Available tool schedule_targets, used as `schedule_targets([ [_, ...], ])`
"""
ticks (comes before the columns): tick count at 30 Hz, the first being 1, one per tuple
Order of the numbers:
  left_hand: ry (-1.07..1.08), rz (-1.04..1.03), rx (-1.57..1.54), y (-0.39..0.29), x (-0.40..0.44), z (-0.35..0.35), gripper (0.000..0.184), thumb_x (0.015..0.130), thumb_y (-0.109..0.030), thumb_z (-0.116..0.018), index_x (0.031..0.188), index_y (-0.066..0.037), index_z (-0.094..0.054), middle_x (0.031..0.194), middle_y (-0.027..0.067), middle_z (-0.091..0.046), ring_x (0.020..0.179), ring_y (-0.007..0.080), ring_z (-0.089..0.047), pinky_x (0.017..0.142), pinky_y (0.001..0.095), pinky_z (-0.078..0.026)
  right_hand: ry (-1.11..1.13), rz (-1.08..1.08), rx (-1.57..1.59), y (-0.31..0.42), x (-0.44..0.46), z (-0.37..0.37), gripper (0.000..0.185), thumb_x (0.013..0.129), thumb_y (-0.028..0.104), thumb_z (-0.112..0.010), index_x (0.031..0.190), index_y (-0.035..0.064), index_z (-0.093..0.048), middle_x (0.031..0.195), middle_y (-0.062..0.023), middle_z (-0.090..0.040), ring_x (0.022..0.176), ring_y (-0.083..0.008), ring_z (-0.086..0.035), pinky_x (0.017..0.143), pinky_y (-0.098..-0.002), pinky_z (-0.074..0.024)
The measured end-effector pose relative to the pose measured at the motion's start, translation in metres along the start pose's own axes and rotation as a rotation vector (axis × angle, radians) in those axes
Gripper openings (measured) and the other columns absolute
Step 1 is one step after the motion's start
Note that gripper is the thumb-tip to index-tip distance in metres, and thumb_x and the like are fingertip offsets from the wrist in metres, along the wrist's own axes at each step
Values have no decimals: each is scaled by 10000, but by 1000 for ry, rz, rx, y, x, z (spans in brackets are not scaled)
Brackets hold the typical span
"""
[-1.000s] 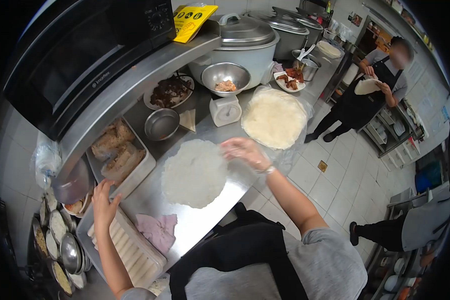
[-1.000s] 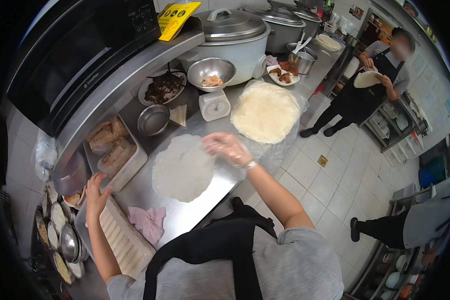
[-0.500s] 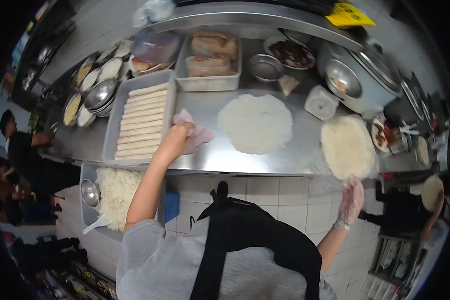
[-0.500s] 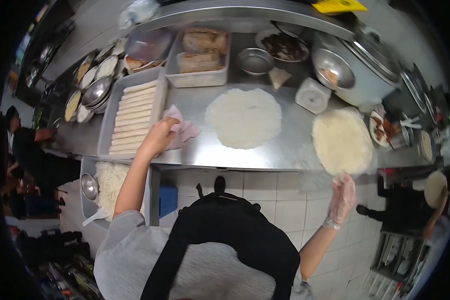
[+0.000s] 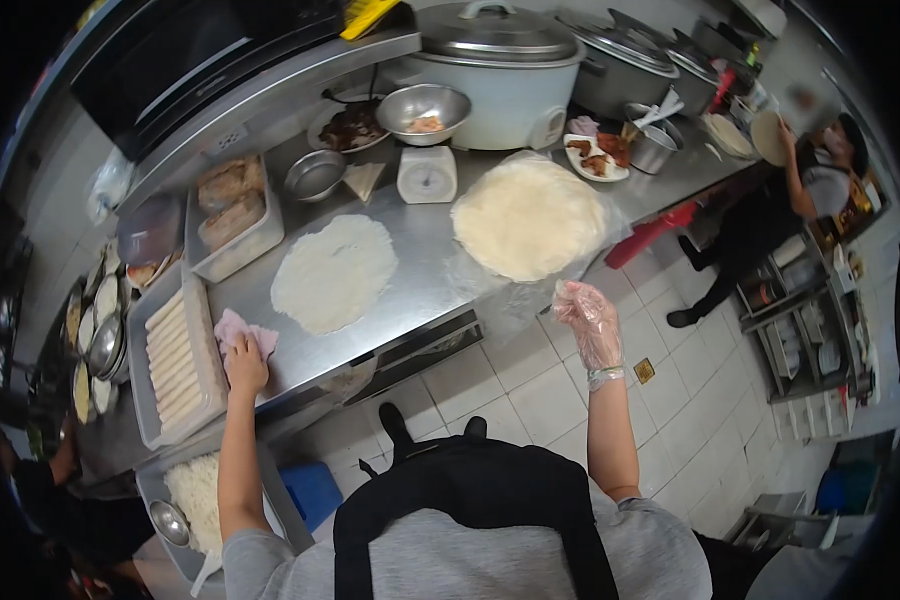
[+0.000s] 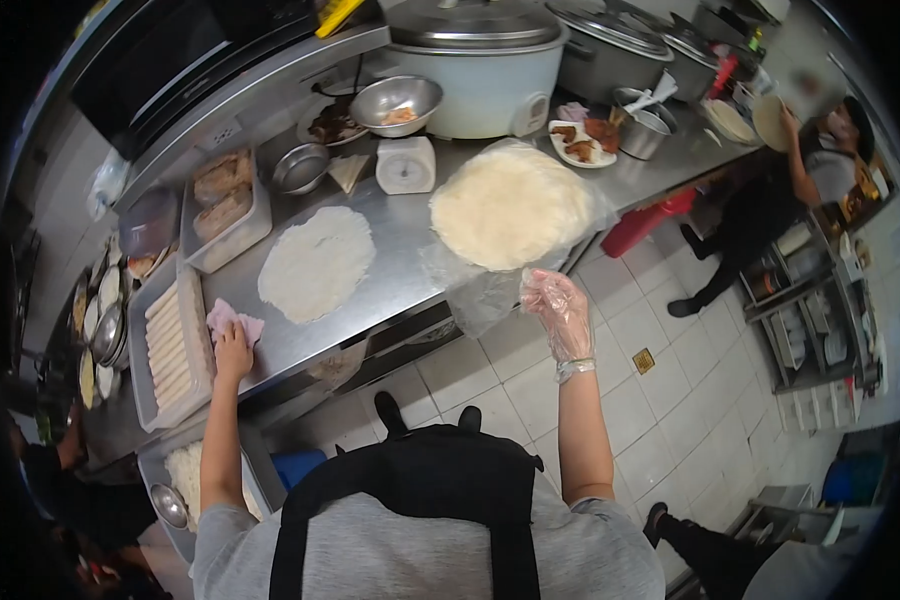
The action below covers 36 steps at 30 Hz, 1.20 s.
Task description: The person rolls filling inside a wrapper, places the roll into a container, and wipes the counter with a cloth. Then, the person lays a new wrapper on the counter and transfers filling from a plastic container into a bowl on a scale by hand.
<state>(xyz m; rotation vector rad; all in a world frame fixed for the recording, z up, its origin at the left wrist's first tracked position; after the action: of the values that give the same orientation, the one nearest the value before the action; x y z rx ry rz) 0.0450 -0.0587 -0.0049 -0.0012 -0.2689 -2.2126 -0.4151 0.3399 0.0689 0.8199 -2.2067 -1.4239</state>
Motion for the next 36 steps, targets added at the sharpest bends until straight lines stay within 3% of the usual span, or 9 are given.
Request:
schedule_targets([
  [3, -9, 241, -66, -20, -21, 14, 652, 793, -353, -565, 1350, -50, -414, 1428, 194, -343, 1220, 396, -391, 998, 495, -339, -80, 46, -7, 20, 1, 27, 366, 884, 211, -627, 1146, -32, -547, 930, -111, -637, 755, -161, -608, 681, -283, -509],
  [10, -449, 377, -276, -22, -48, 16, 484, 889, -331, -495, 1299, -73, -482, 1354, 160, -450, 1209, 354, -426, 1003, 468, -317, -86, 79, 429, 34, 42, 57, 390, 927, 161, -544, 1263, -18, -460, 1000, -124, -632, 811, -172, -613, 726, -303, -539],
  [15, -558, 364, -300, -23, -51, 22, 474, 898, -342, -486, 1275, -53, -489, 1338, 161, -462, 1206, 349, -429, 1002, 441, -318, 19, 69, 599, 28, 45, 42, 413, 935, 137, -521, 1306, -7, -412, 1053, -140, -617, 779, -183, -609, 708, -314, -538],
  [20, -549, 309, -289, -18, -46, 14, 508, 785, -245, -562, 1249, -49, -500, 1214, 180, -542, 1120, 365, -481, 969, 460, -347, 117, 49, 584, 33, 41, 45, 493, 929, 142, -524, 1365, 5, -338, 1110, -126, -591, 839, -159, -581, 728, -277, -495],
  [25, -562, 353, -440, -3, -38, 23, 235, 681, 0, -572, 903, -42, -635, 947, 161, -597, 949, 355, -536, 834, 443, -426, 309, 126, 539, 48, 17, 46, 594, 920, 151, -520, 1429, 9, -250, 1126, -85, -551, 808, -104, -497, 717, -235, -438],
  [26, -547, 349, -461, -1, -36, 28, 198, 692, 21, -560, 863, -46, -633, 898, 162, -585, 922, 347, -542, 807, 445, -432, 35, 96, 552, 32, 15, 69, 583, 925, 144, -504, 1433, 20, -247, 1111, -76, -566, 786, -106, -487, 691, -247, -432],
  [29, -492, 316, -471, 12, -30, 33, 169, 706, 13, -578, 859, -41, -624, 896, 162, -583, 911, 350, -552, 787, 427, -444, 122, -15, 676, -15, 22, 82, 546, 949, 156, -472, 1433, 30, -251, 1084, -71, -576, 793, -121, -505, 710, -268, -459],
  [32, -337, 326, -555, 19, -15, 39, 138, 717, -54, -655, 849, -37, -618, 873, 154, -586, 860, 345, -573, 730, 421, -465, 120, -119, 778, -50, 42, 34, 544, 956, 174, -467, 1436, 41, -249, 1047, -60, -575, 798, -126, -509, 710, -275, -463],
  [36, -204, 379, -519, 23, -2, 39, 302, 798, -341, -662, 806, -42, -622, 812, 149, -588, 783, 334, -590, 667, 410, -465, 481, -242, 657, -62, 66, -125, 449, 970, 203, -455, 1362, 8, -356, 1010, -53, -565, 787, -129, -514, 662, -244, -467],
])
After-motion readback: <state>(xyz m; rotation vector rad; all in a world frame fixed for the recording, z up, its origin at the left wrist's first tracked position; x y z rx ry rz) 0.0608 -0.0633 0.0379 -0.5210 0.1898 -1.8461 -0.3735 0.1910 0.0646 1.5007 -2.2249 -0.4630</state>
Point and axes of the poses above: each hand's wrist, its own x-axis towards the middle knuckle, its own z-axis out of the back of the hand, y = z × x, the point moved 7 cm from there along x, towards the middle knuckle
